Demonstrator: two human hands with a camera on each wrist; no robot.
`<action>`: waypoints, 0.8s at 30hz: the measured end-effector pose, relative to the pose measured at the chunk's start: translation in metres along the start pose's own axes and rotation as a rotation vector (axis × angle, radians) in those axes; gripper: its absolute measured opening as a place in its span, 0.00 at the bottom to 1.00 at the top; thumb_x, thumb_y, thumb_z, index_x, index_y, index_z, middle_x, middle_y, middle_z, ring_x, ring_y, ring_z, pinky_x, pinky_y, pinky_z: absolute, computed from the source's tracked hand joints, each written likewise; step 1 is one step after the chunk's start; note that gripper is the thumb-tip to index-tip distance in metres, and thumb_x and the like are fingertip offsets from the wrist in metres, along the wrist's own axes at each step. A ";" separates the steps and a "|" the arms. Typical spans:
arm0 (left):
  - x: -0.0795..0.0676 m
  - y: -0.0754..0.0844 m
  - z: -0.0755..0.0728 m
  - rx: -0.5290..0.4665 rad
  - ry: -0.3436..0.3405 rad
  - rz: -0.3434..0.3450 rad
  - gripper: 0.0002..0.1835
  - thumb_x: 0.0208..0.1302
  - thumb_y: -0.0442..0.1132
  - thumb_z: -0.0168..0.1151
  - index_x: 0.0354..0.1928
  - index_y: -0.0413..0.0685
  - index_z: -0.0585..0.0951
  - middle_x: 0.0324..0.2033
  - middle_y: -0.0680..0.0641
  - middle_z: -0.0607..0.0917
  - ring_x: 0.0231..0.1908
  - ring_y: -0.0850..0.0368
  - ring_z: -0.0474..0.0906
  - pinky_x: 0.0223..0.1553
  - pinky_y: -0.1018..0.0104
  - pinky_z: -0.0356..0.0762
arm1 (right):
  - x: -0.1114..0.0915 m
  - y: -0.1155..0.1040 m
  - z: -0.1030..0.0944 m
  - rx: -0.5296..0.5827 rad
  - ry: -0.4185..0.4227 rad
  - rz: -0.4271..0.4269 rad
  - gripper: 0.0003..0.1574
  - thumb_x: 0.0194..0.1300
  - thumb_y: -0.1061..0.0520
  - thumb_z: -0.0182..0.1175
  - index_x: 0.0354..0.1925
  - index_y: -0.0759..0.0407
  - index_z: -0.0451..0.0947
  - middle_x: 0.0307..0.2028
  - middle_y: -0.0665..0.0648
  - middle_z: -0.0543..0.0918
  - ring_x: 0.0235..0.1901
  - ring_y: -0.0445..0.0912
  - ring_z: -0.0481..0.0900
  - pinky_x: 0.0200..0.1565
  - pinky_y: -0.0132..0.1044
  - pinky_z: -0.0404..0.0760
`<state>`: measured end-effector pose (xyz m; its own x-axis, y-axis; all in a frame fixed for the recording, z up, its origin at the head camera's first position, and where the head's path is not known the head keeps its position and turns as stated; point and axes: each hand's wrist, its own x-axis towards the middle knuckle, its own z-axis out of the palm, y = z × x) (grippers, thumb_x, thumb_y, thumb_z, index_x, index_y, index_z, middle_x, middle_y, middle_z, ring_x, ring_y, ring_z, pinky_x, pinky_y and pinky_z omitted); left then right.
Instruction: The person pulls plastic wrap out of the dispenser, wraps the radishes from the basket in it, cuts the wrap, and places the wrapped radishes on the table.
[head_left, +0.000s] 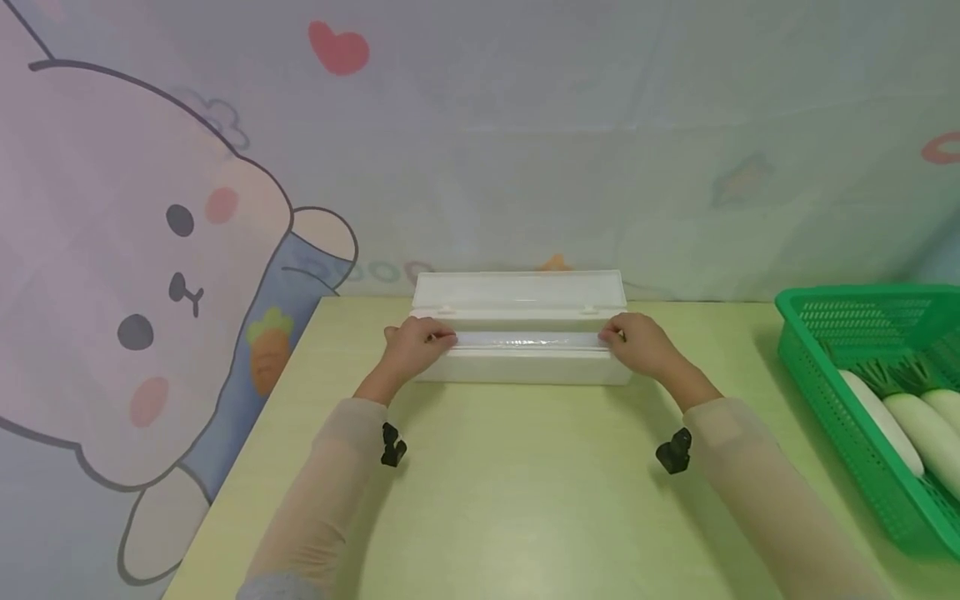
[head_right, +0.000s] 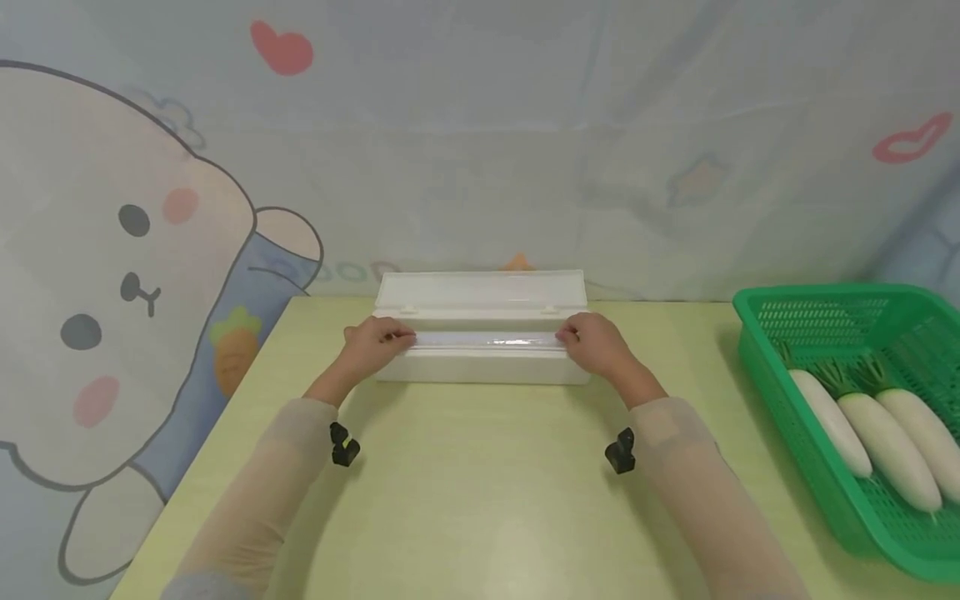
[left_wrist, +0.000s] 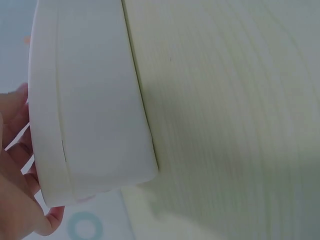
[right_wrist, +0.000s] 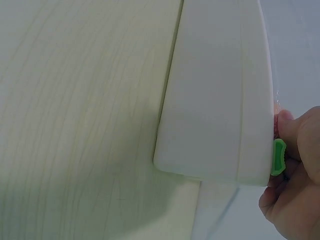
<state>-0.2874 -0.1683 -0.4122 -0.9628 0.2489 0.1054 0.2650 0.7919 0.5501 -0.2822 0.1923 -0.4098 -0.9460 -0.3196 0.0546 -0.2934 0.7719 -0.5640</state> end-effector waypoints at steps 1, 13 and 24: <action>0.000 0.001 0.001 0.001 0.003 0.003 0.14 0.67 0.48 0.60 0.46 0.51 0.86 0.40 0.50 0.86 0.43 0.51 0.77 0.54 0.41 0.51 | 0.000 0.000 0.000 0.004 -0.002 0.011 0.14 0.72 0.58 0.51 0.40 0.68 0.79 0.29 0.58 0.77 0.26 0.48 0.68 0.31 0.40 0.68; 0.007 0.023 0.017 0.098 -0.012 0.054 0.15 0.65 0.54 0.60 0.47 0.57 0.86 0.36 0.54 0.81 0.46 0.51 0.69 0.56 0.39 0.49 | 0.005 0.003 0.003 0.101 0.047 0.088 0.17 0.75 0.60 0.42 0.46 0.70 0.74 0.42 0.67 0.79 0.38 0.53 0.73 0.40 0.44 0.72; 0.014 0.024 0.017 0.109 0.043 0.026 0.10 0.69 0.42 0.55 0.43 0.52 0.85 0.41 0.53 0.85 0.47 0.51 0.73 0.60 0.38 0.50 | 0.010 0.001 0.002 0.164 0.077 0.099 0.18 0.77 0.58 0.41 0.45 0.71 0.73 0.45 0.70 0.78 0.41 0.56 0.73 0.43 0.46 0.71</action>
<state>-0.2937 -0.1367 -0.4116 -0.9563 0.2477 0.1555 0.2919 0.8419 0.4539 -0.2922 0.1889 -0.4113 -0.9787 -0.1987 0.0518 -0.1780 0.6957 -0.6959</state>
